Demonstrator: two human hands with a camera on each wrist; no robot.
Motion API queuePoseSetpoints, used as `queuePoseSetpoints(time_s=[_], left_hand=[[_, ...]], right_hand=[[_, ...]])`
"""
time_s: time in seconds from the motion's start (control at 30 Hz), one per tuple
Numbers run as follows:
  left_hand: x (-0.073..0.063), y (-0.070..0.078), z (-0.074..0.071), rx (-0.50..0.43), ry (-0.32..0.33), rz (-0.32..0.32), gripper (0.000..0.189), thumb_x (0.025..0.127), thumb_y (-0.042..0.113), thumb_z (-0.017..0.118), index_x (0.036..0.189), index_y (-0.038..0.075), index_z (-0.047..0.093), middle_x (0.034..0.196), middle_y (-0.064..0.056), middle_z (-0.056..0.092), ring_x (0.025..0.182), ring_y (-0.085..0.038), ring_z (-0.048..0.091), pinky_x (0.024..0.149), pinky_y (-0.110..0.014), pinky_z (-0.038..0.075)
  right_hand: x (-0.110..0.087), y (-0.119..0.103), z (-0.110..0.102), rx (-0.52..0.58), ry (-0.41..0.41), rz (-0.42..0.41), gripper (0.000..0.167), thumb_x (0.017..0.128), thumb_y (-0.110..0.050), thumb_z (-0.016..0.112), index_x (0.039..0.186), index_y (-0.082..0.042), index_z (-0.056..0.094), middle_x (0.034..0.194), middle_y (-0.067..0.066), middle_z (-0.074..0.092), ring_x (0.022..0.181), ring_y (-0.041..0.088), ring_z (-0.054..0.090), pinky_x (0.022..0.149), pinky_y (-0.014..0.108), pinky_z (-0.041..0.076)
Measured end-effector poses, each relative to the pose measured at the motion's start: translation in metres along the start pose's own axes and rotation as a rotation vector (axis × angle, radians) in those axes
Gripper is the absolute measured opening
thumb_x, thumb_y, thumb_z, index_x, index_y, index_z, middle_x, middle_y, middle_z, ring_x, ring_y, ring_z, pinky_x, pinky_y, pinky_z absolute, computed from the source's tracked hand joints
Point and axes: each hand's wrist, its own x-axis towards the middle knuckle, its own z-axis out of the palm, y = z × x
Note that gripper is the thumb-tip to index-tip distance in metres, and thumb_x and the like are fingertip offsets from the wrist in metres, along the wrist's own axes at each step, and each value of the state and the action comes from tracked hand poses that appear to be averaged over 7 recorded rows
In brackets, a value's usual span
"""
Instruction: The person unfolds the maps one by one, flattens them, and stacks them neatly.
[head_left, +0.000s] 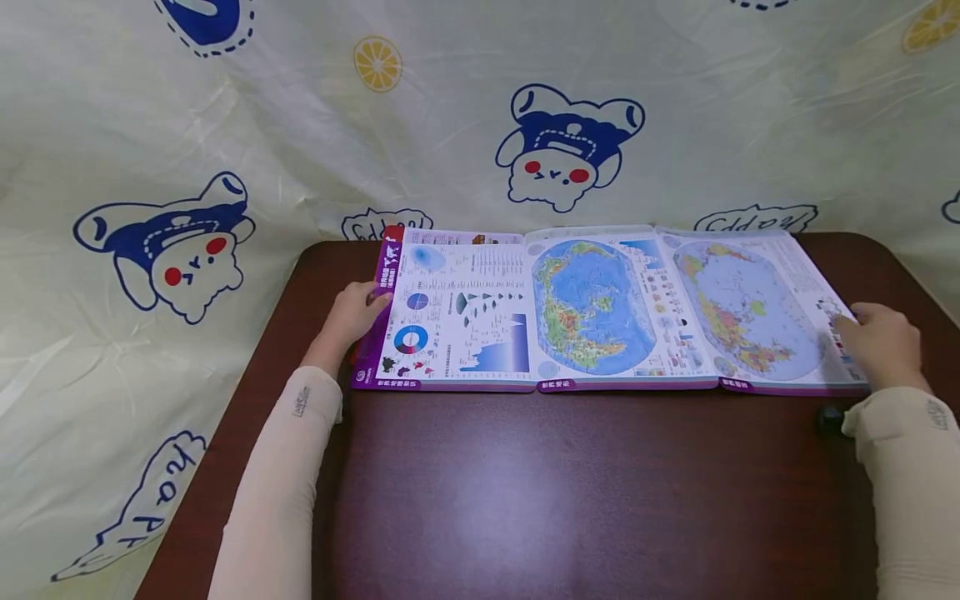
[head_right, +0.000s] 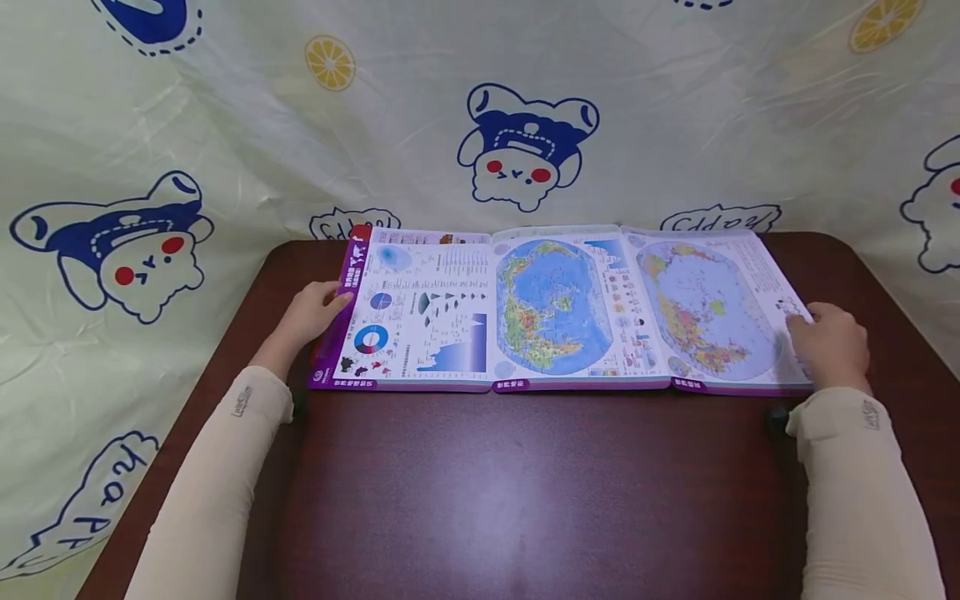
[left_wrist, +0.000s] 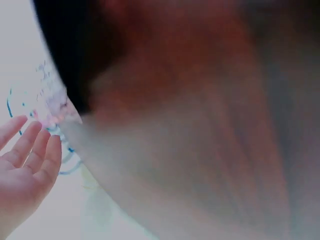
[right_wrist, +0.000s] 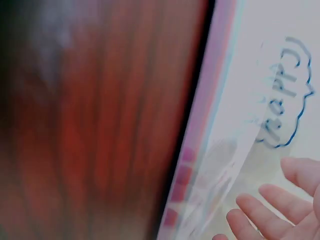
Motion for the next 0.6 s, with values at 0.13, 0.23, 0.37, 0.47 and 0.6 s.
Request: queuePoseSetpoints(time_s=[0.13,0.23,0.37,0.47,0.6], left_hand=[[-0.010,0.007,0.006,0.142,-0.016,0.108,0.056,0.091,0.034,0.051,0.137,0.006,0.035,0.137,-0.018,0.033,0.125,-0.034,0.029,0.098,-0.050,0.030],[-0.019,0.011,0.009,0.229,-0.043,0.206,0.060,0.089,0.037,0.053,0.138,0.008,0.035,0.140,-0.016,0.031,0.128,-0.034,0.024,0.100,-0.051,0.025],[-0.031,0.011,0.013,0.361,-0.135,0.365,0.073,0.083,0.050,0.055,0.140,0.011,0.030,0.143,-0.012,0.027,0.131,-0.033,0.020,0.102,-0.052,0.019],[-0.041,0.011,0.017,0.430,-0.203,0.463,0.086,0.076,0.061,0.056,0.142,0.015,0.027,0.146,-0.009,0.023,0.131,-0.033,0.018,0.102,-0.054,0.015],[-0.052,0.011,0.021,0.412,-0.263,0.525,0.094,0.068,0.066,0.060,0.142,0.017,0.028,0.146,-0.007,0.022,0.131,-0.033,0.018,0.103,-0.052,0.013]], right_hand=[[-0.023,-0.027,-0.007,0.056,-0.112,-0.077,0.070,0.093,-0.043,0.035,0.136,0.009,0.018,0.132,0.039,0.019,0.117,0.056,0.019,0.091,0.065,0.018],[-0.034,-0.039,-0.006,0.068,-0.189,-0.128,0.077,0.091,-0.051,0.033,0.140,0.004,0.009,0.135,0.038,0.011,0.119,0.057,0.012,0.091,0.068,0.013],[-0.041,-0.049,0.003,0.030,-0.252,-0.277,0.076,0.092,-0.048,0.037,0.141,0.001,0.007,0.136,0.038,0.009,0.121,0.056,0.008,0.091,0.068,0.011],[-0.047,-0.057,0.012,0.012,-0.301,-0.410,0.074,0.092,-0.040,0.045,0.142,0.000,0.008,0.137,0.037,0.010,0.123,0.055,0.007,0.092,0.068,0.009],[-0.061,-0.068,0.020,0.031,-0.361,-0.520,0.080,0.086,-0.034,0.058,0.143,-0.003,0.011,0.139,0.035,0.014,0.124,0.053,0.011,0.093,0.066,0.011]])
